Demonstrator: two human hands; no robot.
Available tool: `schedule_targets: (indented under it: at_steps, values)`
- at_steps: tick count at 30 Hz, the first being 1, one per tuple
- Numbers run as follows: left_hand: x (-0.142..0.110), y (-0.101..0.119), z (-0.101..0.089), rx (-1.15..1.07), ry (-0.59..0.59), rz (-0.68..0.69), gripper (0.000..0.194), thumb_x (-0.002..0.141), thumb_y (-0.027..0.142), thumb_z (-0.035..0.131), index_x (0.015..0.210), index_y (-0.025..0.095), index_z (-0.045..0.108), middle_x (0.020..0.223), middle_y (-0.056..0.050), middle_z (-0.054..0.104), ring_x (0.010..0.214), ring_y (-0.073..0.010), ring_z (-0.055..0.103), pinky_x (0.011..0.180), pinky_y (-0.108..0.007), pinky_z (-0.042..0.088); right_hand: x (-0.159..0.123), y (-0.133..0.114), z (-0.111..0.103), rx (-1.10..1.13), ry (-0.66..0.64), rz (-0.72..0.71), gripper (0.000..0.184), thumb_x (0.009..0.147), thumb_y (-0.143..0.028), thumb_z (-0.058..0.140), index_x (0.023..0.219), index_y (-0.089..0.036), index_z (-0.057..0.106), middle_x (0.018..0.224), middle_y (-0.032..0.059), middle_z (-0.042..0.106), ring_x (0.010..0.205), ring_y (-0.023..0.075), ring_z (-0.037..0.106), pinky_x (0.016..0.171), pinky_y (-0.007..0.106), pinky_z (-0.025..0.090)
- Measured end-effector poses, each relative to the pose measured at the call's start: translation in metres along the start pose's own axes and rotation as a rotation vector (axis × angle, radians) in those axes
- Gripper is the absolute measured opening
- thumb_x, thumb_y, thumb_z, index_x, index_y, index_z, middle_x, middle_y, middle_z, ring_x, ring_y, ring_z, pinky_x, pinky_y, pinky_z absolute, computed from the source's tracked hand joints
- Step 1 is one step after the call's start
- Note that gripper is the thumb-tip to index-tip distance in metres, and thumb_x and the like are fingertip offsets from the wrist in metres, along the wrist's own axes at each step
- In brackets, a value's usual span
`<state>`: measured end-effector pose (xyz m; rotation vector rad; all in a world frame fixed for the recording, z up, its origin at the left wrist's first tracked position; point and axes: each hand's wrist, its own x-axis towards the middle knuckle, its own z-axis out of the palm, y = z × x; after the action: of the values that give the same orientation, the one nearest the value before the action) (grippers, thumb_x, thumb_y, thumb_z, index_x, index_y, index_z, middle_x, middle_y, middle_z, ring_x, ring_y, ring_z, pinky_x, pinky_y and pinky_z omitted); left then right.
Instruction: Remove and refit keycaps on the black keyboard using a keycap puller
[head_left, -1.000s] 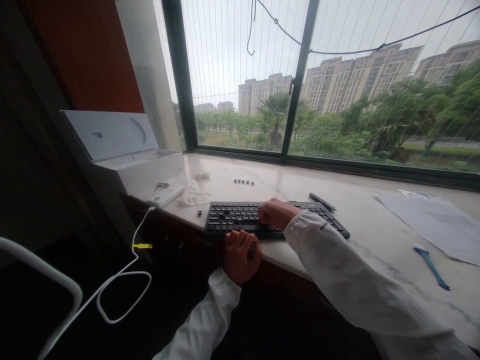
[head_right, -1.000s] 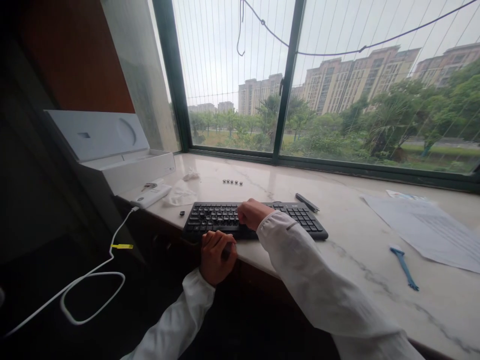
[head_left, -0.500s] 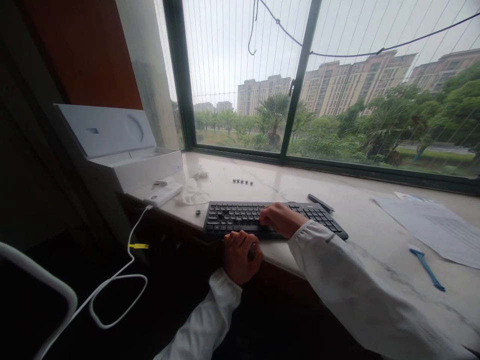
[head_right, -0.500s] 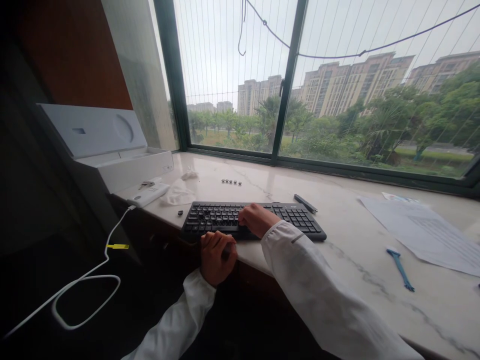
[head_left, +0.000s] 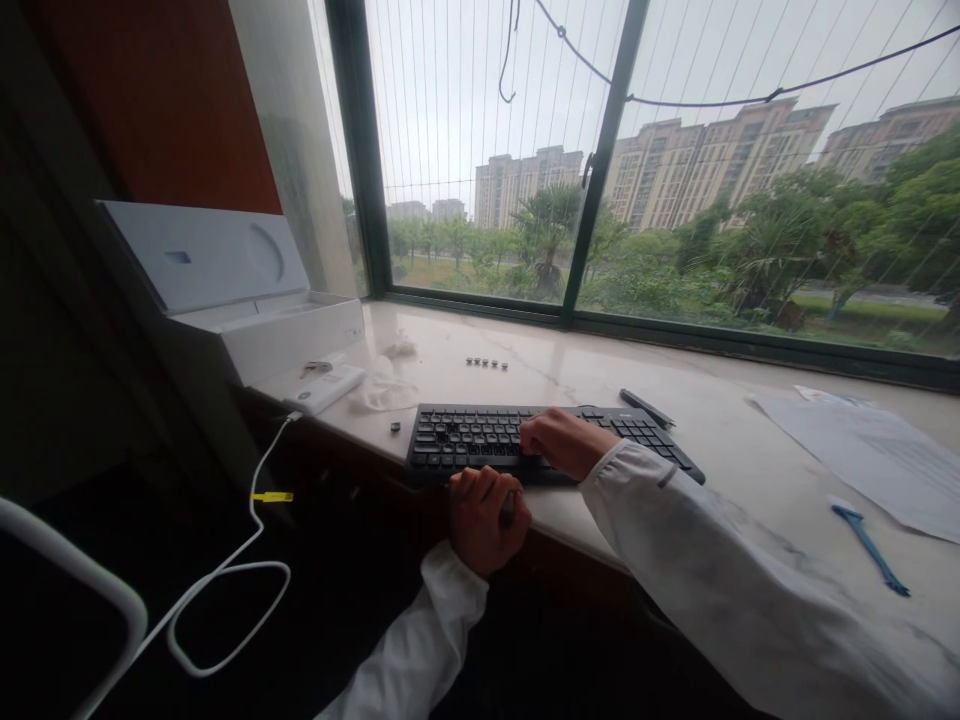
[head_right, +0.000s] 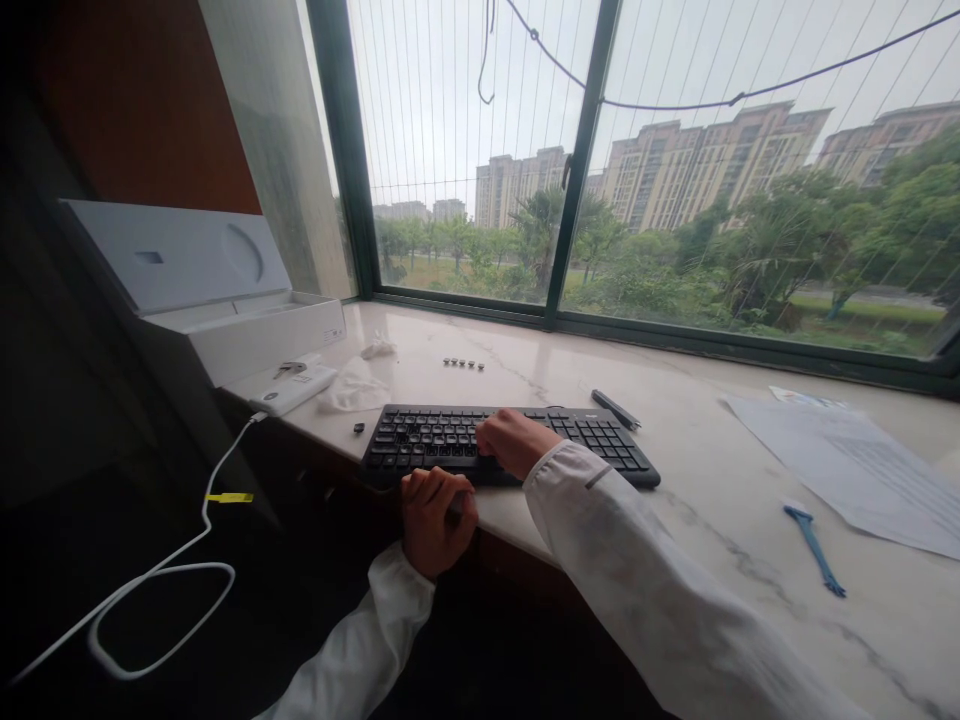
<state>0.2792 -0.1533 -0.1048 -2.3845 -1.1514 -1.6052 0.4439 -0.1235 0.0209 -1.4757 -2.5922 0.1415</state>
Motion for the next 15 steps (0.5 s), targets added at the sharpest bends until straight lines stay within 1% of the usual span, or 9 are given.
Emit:
schedule_targets:
  at_steps: [2, 4, 7, 9, 11, 15]
  values:
    - [0.000, 0.000, 0.000, -0.002, 0.004, -0.003, 0.005, 0.081, 0.021, 0.056, 0.081, 0.022, 0.060, 0.076, -0.002, 0.060, 0.079, -0.0210, 0.050, 0.076, -0.038, 0.032, -0.001, -0.003, -0.001, -0.013, -0.002, 0.008, 0.028, 0.071, 0.004, 0.050, 0.080, -0.012, 0.071, 0.079, 0.0078, 0.069, 0.071, 0.0130, 0.060, 0.063, 0.020, 0.039]
    - [0.000, 0.000, 0.001, 0.000, 0.007, -0.005, 0.005, 0.081, 0.021, 0.056, 0.080, 0.022, 0.061, 0.076, -0.002, 0.060, 0.078, -0.0209, 0.050, 0.076, -0.038, 0.032, 0.000, -0.007, -0.005, -0.038, -0.034, 0.025, 0.027, 0.070, 0.004, 0.051, 0.080, -0.012, 0.070, 0.079, 0.0076, 0.069, 0.070, 0.0124, 0.060, 0.060, 0.019, 0.037]
    - [0.000, 0.000, 0.000, 0.005, 0.005, -0.002, 0.006, 0.081, 0.021, 0.055, 0.081, 0.022, 0.061, 0.076, -0.003, 0.060, 0.078, -0.0209, 0.049, 0.075, -0.037, 0.032, 0.006, -0.016, -0.015, -0.100, -0.135, 0.054, 0.023, 0.069, 0.002, 0.055, 0.079, -0.011, 0.071, 0.075, 0.0076, 0.069, 0.064, 0.0116, 0.059, 0.054, 0.019, 0.034]
    - [0.001, 0.000, 0.000, 0.011, 0.004, 0.004, 0.007, 0.081, 0.021, 0.055, 0.080, 0.022, 0.062, 0.075, -0.003, 0.059, 0.078, -0.0207, 0.049, 0.075, -0.037, 0.032, 0.011, -0.020, -0.022, -0.131, -0.213, 0.081, 0.021, 0.070, 0.000, 0.057, 0.080, -0.011, 0.073, 0.072, 0.0077, 0.069, 0.059, 0.0110, 0.058, 0.051, 0.019, 0.033]
    - [0.001, 0.001, -0.001, 0.022, 0.005, 0.006, 0.008, 0.081, 0.021, 0.054, 0.079, 0.022, 0.062, 0.074, -0.003, 0.059, 0.077, -0.0206, 0.049, 0.075, -0.037, 0.032, 0.016, -0.021, -0.026, -0.141, -0.255, 0.095, 0.021, 0.072, -0.001, 0.058, 0.081, -0.011, 0.074, 0.073, 0.0079, 0.070, 0.059, 0.0112, 0.060, 0.051, 0.019, 0.035]
    - [0.002, 0.002, 0.000, 0.038, 0.016, -0.002, 0.008, 0.080, 0.021, 0.054, 0.078, 0.022, 0.062, 0.073, -0.003, 0.059, 0.076, -0.0208, 0.049, 0.074, -0.037, 0.032, 0.023, -0.011, -0.025, -0.097, -0.234, 0.019, 0.022, 0.073, -0.001, 0.059, 0.080, -0.013, 0.075, 0.078, 0.0072, 0.074, 0.071, 0.0139, 0.067, 0.059, 0.019, 0.042]
